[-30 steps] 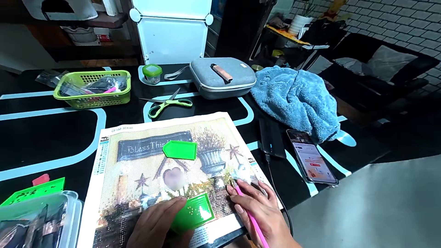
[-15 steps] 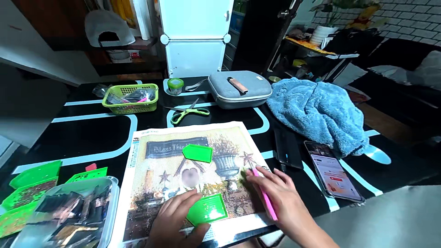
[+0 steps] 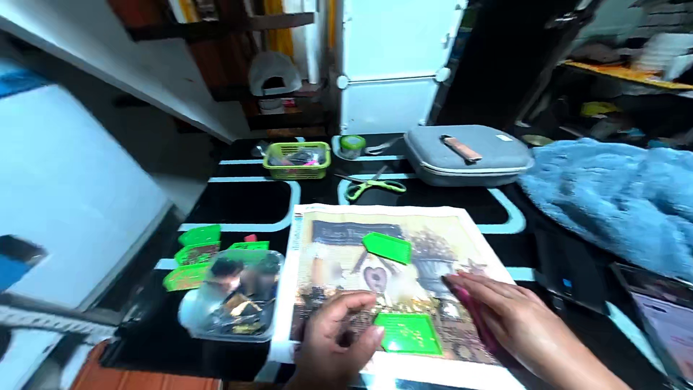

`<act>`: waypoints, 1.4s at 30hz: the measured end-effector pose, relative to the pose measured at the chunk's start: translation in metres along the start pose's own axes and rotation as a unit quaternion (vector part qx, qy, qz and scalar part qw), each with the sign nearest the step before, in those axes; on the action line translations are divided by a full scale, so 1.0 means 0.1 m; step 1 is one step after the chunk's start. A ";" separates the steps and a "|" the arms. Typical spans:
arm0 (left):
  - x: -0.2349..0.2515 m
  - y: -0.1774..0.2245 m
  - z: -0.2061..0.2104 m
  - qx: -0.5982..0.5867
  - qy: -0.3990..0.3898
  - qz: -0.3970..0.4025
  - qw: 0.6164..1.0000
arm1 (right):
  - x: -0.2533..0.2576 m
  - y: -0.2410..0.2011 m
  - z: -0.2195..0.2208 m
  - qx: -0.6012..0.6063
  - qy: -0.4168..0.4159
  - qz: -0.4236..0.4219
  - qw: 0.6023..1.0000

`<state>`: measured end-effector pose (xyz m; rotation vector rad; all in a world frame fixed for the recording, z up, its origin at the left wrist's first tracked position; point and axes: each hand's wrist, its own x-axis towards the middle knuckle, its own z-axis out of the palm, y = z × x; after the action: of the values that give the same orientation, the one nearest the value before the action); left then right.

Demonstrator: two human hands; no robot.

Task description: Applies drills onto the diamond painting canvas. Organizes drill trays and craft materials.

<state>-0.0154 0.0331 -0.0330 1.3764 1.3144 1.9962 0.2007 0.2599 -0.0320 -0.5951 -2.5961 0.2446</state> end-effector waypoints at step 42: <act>-0.67 0.26 -1.99 0.439 0.326 -0.053 0.835 | 2.01 -2.08 0.27 0.173 -0.276 -0.216 0.920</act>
<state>-0.1551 -0.1236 -0.0620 0.8367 2.7976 1.9029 -0.0496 0.1638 0.0799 0.2167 -3.0119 0.7971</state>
